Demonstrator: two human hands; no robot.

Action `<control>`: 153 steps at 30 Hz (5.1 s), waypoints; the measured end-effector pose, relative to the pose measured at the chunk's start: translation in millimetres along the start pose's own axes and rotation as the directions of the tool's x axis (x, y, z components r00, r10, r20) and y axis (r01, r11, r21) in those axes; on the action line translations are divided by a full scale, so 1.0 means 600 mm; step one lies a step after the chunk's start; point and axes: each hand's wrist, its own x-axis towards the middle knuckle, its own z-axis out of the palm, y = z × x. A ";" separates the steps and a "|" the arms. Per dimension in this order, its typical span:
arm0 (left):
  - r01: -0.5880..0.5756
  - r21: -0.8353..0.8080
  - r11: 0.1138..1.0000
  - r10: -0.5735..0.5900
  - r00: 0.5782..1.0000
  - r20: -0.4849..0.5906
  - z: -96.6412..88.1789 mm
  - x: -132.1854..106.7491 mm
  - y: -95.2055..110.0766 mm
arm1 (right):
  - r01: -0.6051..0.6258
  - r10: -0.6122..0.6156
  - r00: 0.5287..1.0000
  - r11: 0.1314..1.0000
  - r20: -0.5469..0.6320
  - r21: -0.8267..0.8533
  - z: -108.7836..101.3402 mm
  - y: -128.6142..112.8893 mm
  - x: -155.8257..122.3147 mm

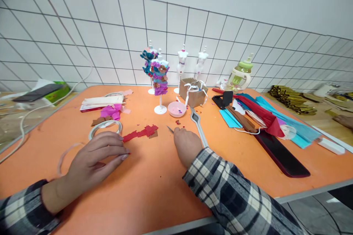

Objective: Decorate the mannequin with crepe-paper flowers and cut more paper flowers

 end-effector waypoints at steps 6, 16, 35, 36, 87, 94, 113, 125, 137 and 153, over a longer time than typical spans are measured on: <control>0.378 -0.177 0.908 -0.378 0.925 0.040 0.010 0.000 -0.011 | 0.111 -0.108 0.993 0.991 -0.047 0.075 0.008 0.008 0.012; 0.531 -0.201 0.823 -0.515 0.847 0.128 0.005 0.003 -0.016 | 0.292 -0.293 0.956 0.956 0.024 0.037 0.000 0.011 -0.008; 0.630 -0.453 0.631 -0.621 0.760 0.192 0.034 -0.001 -0.021 | 0.355 -0.272 0.932 0.542 -0.240 0.762 0.048 -0.021 0.038; 0.632 -0.442 0.636 -0.634 0.755 0.168 0.037 0.002 -0.020 | 0.331 -0.254 0.940 0.512 -0.228 0.793 0.051 -0.024 0.040; 0.600 -0.515 0.612 -0.521 0.796 0.308 0.047 0.013 -0.004 | 0.493 -0.473 0.855 0.616 -0.211 0.614 0.018 -0.035 -0.028; 0.582 -0.490 0.649 -0.508 0.811 0.290 0.045 0.011 -0.005 | 0.474 -0.460 0.866 0.633 -0.194 0.612 0.018 -0.036 -0.029; 0.591 -0.452 0.668 -0.520 0.805 0.285 0.044 0.016 -0.003 | 0.495 -0.494 0.845 0.574 -0.207 0.652 0.018 -0.032 -0.028; 0.635 -0.429 0.643 -0.531 0.773 0.347 0.042 0.016 -0.007 | 0.520 -0.530 0.823 0.560 -0.203 0.645 0.024 -0.028 -0.025; 0.643 -0.407 0.648 -0.528 0.765 0.368 0.043 0.018 -0.004 | 0.493 -0.532 0.831 0.567 -0.163 0.660 0.014 -0.028 -0.025; 0.639 -0.372 0.673 -0.520 0.767 0.377 0.043 0.018 -0.007 | 0.473 -0.520 0.842 0.581 -0.146 0.663 0.015 -0.027 -0.027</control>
